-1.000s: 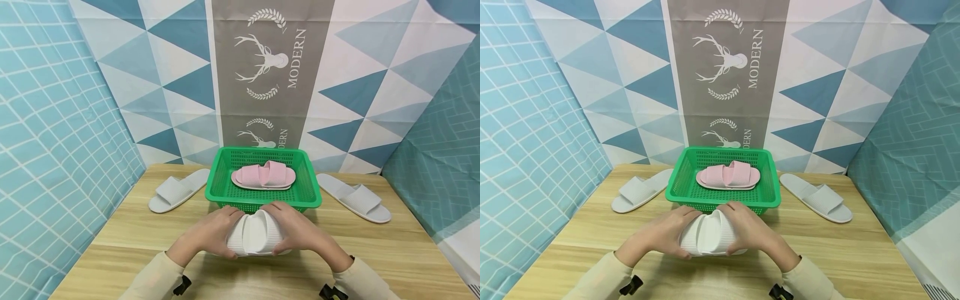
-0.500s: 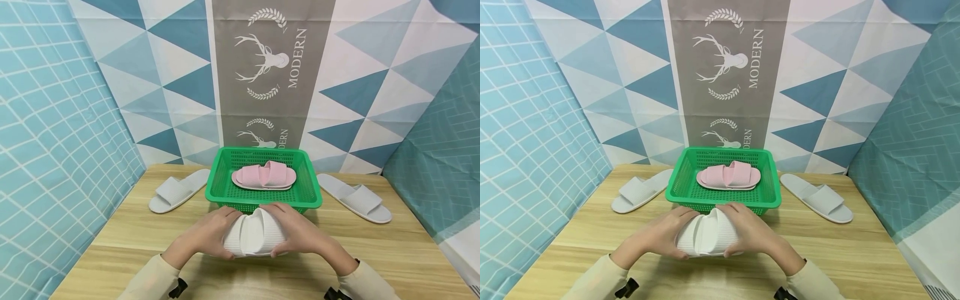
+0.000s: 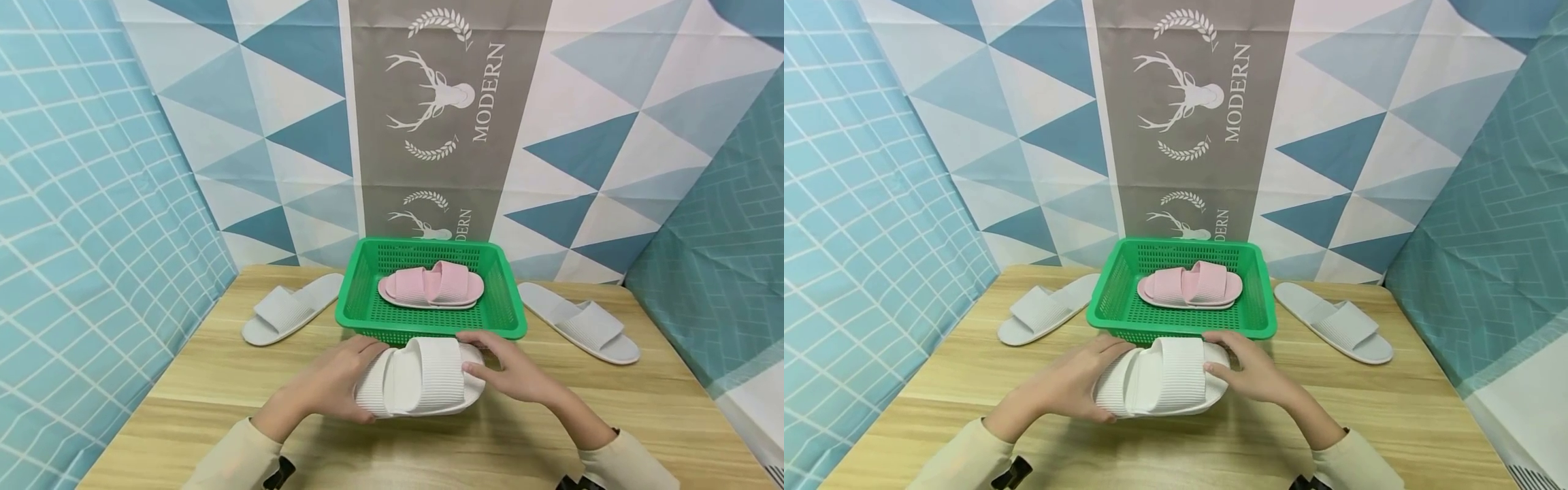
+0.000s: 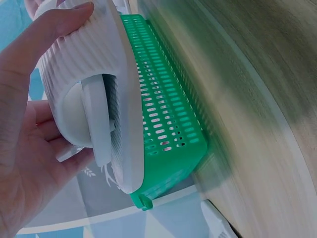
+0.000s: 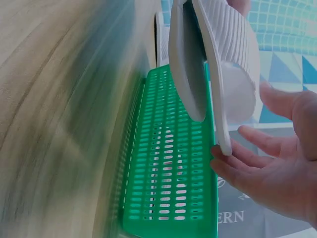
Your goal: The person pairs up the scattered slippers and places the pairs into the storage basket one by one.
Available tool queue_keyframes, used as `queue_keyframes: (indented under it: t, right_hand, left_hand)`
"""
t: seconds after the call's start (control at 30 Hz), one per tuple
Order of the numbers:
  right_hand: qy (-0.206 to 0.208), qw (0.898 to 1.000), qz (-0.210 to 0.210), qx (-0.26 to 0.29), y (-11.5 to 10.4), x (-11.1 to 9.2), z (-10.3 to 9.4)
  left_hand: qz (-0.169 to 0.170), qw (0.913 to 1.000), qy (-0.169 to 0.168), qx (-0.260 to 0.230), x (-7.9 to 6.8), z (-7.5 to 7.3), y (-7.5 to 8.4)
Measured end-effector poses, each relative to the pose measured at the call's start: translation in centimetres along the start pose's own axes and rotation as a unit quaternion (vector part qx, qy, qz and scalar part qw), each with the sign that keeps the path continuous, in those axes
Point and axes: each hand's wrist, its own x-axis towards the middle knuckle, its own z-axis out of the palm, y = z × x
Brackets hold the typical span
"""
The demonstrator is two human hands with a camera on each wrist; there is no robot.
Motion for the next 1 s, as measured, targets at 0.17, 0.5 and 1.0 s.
queue_keyframes:
  t: [0.17, 0.5, 1.0]
  right_hand:
    - [-0.009, 0.996, 0.064, 0.064, 0.1, -0.1, -0.7]
    - [-0.093, 0.944, 0.192, 0.251, 0.5, -0.5, -1.1]
    - [-0.116, 0.866, 0.214, 0.437, 1.1, -0.6, 0.2]
  left_hand:
    - [0.002, 1.0, 0.009, 0.0, 0.0, -0.2, 0.0]
    - [-0.014, 0.9999, 0.005, -0.003, -0.2, -0.6, 0.2]
    - [-0.031, 0.9994, -0.017, -0.005, -0.1, -0.6, 0.7]
